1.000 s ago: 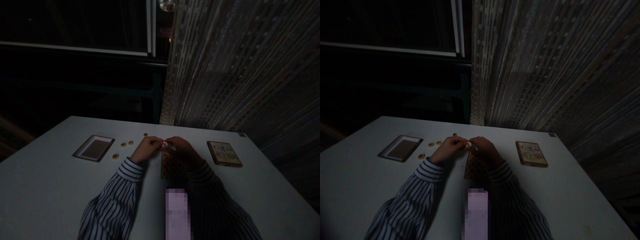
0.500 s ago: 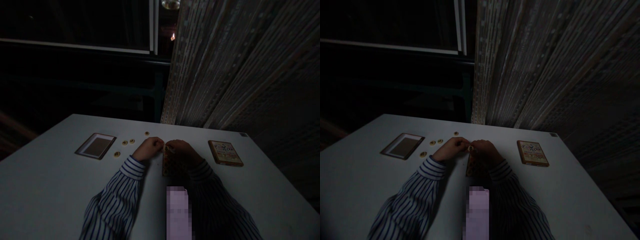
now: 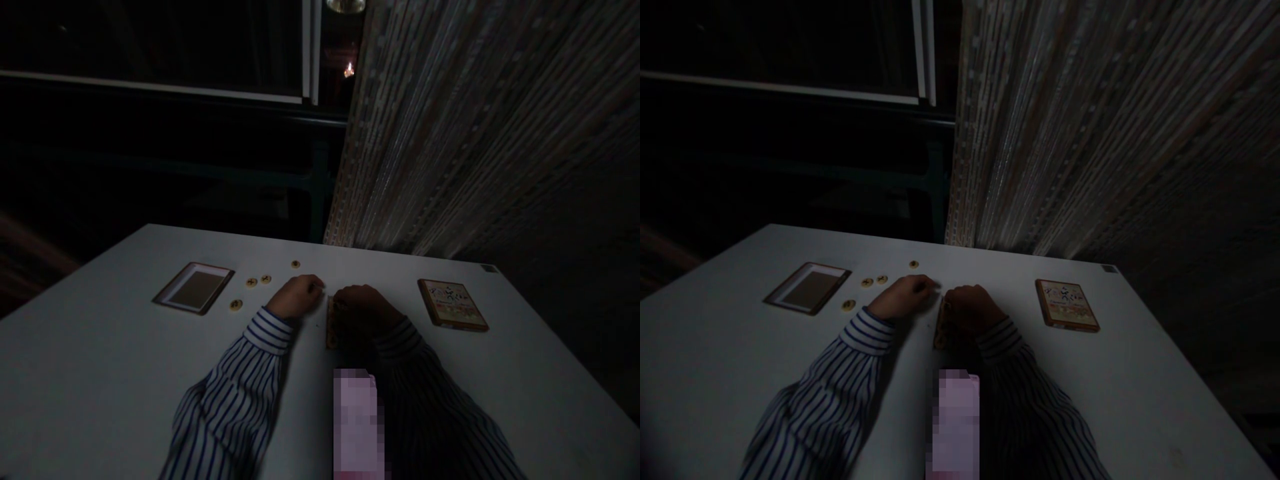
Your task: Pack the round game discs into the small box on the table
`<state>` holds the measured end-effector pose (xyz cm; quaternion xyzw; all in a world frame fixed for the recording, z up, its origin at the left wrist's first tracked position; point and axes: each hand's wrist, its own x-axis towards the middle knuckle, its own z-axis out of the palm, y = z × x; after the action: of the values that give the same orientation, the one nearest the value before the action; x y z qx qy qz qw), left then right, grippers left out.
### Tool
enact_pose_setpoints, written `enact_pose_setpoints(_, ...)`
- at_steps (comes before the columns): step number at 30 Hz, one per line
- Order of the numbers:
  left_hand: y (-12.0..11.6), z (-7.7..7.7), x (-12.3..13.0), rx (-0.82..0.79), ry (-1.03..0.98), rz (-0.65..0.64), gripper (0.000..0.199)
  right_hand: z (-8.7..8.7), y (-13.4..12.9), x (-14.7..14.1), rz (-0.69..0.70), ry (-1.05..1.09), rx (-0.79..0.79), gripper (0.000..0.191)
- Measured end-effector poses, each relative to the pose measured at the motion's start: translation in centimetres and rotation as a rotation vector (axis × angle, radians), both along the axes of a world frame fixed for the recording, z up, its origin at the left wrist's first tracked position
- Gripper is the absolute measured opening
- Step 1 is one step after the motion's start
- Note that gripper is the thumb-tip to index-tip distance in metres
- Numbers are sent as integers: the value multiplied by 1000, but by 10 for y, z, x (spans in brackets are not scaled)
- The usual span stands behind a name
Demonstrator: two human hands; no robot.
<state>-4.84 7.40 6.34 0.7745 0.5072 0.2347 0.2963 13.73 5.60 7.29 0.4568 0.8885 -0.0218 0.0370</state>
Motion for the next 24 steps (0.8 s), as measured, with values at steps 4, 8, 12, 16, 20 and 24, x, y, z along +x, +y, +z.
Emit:
enact_pose_setpoints(4,0,-4,-1,-3,49,-20,29,-5,1,-1,9,-17,15,25)
enact_pose_setpoints(8,0,-5,-1,-13,74,-27,30,-5,-1,-2,22,-30,18,24)
enact_pose_setpoints(12,1,-4,-2,-12,76,-41,29,-3,-2,-3,25,-40,4,25)
enact_pose_setpoints(16,0,-5,-1,-5,66,-44,29,-3,-1,-4,25,-53,-15,24)
enact_pose_setpoints(20,-1,-3,-2,-10,69,-48,28,-4,-1,-4,29,-47,-16,23)
enact_pose_setpoints(24,-1,-3,-2,-2,95,-67,29,-3,-1,-4,21,-53,-15,24)
